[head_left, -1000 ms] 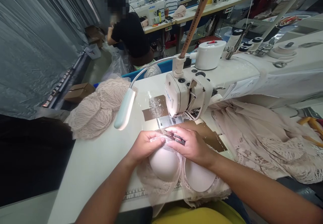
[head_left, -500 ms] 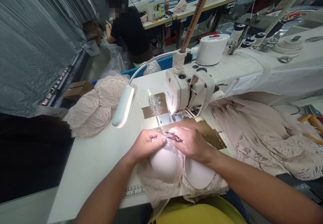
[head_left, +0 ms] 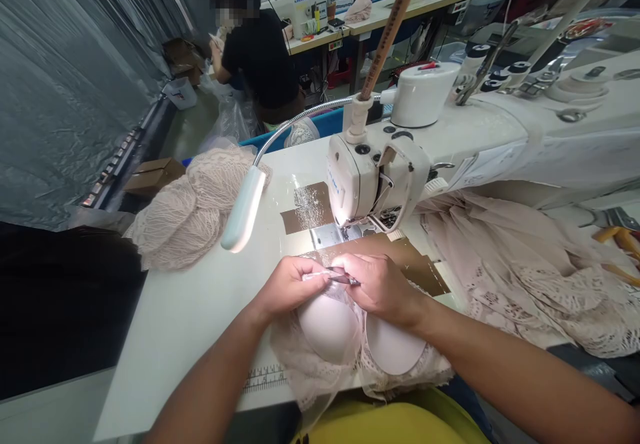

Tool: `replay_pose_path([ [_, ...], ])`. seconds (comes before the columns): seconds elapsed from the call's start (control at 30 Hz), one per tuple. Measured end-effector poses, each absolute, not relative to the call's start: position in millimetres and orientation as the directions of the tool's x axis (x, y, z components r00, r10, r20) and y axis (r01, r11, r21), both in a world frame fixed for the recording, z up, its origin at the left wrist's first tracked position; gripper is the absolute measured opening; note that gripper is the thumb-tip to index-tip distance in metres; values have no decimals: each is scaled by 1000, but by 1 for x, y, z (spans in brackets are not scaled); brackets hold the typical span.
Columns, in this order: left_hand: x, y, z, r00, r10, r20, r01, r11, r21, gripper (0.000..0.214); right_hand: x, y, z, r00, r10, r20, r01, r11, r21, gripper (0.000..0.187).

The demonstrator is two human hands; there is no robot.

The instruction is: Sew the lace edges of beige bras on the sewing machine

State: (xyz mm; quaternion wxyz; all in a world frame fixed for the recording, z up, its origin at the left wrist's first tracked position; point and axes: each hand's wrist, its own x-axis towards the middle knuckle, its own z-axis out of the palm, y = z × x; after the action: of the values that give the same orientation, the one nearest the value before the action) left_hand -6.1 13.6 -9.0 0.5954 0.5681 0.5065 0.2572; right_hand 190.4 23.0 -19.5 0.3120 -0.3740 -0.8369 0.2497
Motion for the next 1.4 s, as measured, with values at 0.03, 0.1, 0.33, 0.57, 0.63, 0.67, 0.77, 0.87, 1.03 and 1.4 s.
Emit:
replay_pose_path([
  [0.03,-6,14,-9,356,881,-312,273,222,936,22,192,23,-17,-516,795,319,460,571,-680,18],
  [0.1,-7,15,-9,348,880,-323,289,227,930,25,196,24,-11,-510,806,300,381,524,-762,19],
  [0.33,-14,19,-13,405,859,-314,250,226,941,26,197,24,-16,-819,433,376,27,684,-729,13],
  [0.57,-29,27,-5,548,777,-310,-72,414,908,26,182,18,-19,-915,401,43,321,789,-524,8],
  [0.63,-31,28,-4,504,806,-311,-77,401,913,28,183,19,-16,-911,411,32,322,758,-567,5],
  [0.67,-31,29,-5,473,825,-308,-70,384,921,29,185,20,-14,-908,418,28,317,728,-608,8],
  [0.77,-30,28,-8,412,864,-288,-32,330,943,31,191,23,-9,-872,482,84,258,599,-758,30],
  [0.87,-29,27,-9,382,885,-266,-7,291,957,32,198,29,0,-766,623,159,262,528,-808,32],
  [1.03,-27,25,-6,360,905,-225,-13,246,969,34,198,33,17,-646,752,131,411,487,-771,30],
  [1.4,-22,24,-8,226,950,-216,-237,268,934,23,180,34,23,-505,862,50,542,361,-759,26],
])
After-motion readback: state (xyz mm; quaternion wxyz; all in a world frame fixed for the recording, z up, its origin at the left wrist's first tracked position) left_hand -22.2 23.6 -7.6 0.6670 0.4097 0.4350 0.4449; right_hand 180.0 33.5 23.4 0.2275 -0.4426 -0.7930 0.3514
